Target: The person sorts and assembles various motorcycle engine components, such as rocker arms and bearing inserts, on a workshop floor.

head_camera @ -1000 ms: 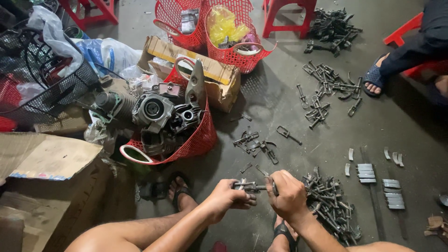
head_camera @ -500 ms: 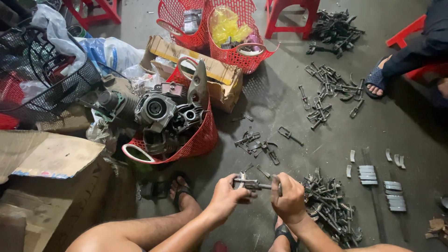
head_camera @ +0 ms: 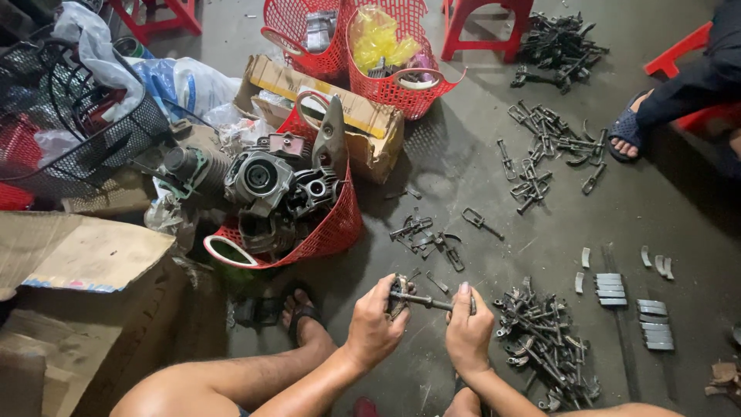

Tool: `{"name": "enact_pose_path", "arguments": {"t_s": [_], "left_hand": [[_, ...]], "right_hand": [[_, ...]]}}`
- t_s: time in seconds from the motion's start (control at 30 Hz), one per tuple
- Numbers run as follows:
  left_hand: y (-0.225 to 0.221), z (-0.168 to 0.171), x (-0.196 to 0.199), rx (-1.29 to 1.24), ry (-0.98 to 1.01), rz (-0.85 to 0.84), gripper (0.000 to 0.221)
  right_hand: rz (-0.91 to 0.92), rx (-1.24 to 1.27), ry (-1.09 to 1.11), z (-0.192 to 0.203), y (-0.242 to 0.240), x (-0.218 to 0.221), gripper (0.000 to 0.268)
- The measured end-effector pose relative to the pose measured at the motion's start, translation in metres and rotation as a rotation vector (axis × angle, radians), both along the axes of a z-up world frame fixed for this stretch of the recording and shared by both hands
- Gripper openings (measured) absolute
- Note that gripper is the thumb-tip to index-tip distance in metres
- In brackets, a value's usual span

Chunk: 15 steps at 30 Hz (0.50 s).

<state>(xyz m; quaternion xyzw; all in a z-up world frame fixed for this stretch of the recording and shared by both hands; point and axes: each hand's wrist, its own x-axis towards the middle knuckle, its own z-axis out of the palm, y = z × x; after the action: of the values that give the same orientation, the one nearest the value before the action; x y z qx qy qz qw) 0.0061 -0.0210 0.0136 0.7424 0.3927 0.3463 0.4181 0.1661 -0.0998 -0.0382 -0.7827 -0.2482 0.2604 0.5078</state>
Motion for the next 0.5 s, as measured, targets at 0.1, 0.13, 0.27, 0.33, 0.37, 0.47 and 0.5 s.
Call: {"name": "enact_pose_path", "arguments": {"t_s": [0.1,0.13,0.27,0.33,0.37,0.47,0.5], "left_hand": [[0.007,0.007,0.005,-0.003,-0.047,-0.018,0.049],[0.01,0.014,0.007,-0.005,-0.047,-0.011,0.049],[0.018,0.032,0.012,-0.346,0.156,-0.003,0.054],[0.017,0.023,0.01,-0.441,0.267,-0.005,0.044],[0.015,0.011,0.008,-0.351,0.152,-0.021,0.035],[0.012,0.011,0.007,-0.265,0.055,-0.015,0.025],[0.011,0.018,0.008,-0.265,0.073,0.002,0.024]], "right_hand": [[0.006,-0.005,-0.043,0.018,0.005,0.004,0.041],[0.013,-0.006,-0.042,0.02,0.005,0.005,0.041],[0.049,0.039,-0.193,0.018,0.002,0.007,0.037],[0.065,0.076,-0.261,0.013,0.001,0.007,0.036],[0.073,0.11,-0.329,0.009,0.001,0.006,0.036],[0.076,0.112,-0.349,0.008,0.002,0.004,0.036],[0.063,0.082,-0.302,0.009,0.002,0.002,0.037]]}}
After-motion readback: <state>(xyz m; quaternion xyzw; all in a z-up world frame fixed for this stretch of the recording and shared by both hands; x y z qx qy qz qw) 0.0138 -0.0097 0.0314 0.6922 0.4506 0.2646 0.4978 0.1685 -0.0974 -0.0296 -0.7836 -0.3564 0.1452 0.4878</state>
